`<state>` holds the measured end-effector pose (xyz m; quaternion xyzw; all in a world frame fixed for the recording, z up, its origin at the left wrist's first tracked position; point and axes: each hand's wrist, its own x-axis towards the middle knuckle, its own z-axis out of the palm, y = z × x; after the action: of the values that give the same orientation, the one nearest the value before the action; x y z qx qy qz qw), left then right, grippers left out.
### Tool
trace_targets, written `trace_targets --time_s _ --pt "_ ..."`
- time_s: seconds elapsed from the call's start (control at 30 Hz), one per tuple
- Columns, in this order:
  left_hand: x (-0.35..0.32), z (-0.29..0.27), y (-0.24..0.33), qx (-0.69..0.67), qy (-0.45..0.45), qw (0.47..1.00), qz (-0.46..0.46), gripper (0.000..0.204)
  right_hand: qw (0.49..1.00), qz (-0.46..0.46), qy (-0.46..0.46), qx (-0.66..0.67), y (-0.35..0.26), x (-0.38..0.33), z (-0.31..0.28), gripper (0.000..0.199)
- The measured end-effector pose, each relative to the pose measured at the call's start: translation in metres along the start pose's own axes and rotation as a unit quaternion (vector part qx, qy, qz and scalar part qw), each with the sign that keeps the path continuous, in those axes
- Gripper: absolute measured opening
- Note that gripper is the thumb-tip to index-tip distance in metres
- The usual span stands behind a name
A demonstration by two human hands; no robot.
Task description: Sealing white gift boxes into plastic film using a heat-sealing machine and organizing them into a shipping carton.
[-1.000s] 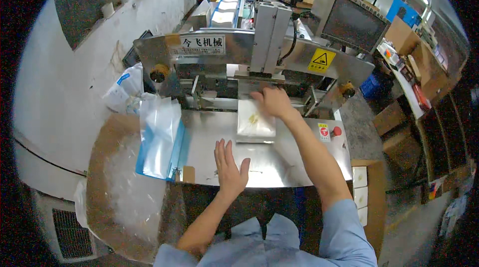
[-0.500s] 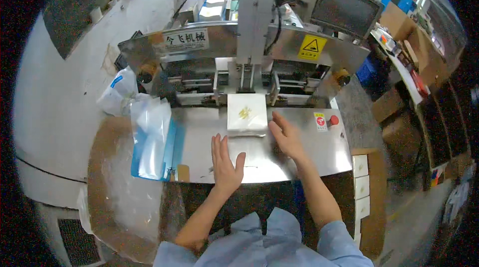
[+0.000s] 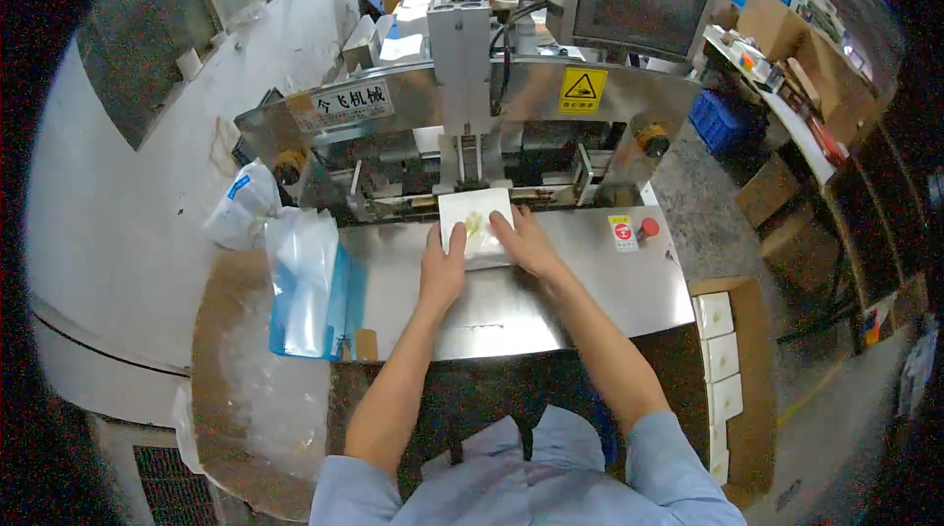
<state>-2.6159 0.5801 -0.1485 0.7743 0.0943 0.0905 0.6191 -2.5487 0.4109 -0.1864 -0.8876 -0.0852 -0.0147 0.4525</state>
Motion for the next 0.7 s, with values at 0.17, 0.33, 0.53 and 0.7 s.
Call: trace_targets --time_s 0.17,0.33,0.53,0.7 --pt "-0.031 -0.018 -0.018 -0.187 0.020 0.982 -0.023 0.034 0.963 0.071 -0.080 0.249 -0.047 -0.050 -0.046 0.080" --pt "-0.016 -0.015 -0.013 -0.146 -0.081 0.978 -0.122 0.032 0.921 0.135 -0.088 0.354 -0.036 -0.104 -0.094 0.094" --pt "0.074 0.024 -0.037 0.390 -0.179 0.856 0.287 0.040 0.940 0.122 -0.002 0.318 0.019 -0.175 -0.139 0.096" --pt "0.113 0.082 0.013 0.459 -0.382 0.798 0.078 0.040 0.963 0.129 0.211 0.108 0.056 -0.299 -0.269 0.094"
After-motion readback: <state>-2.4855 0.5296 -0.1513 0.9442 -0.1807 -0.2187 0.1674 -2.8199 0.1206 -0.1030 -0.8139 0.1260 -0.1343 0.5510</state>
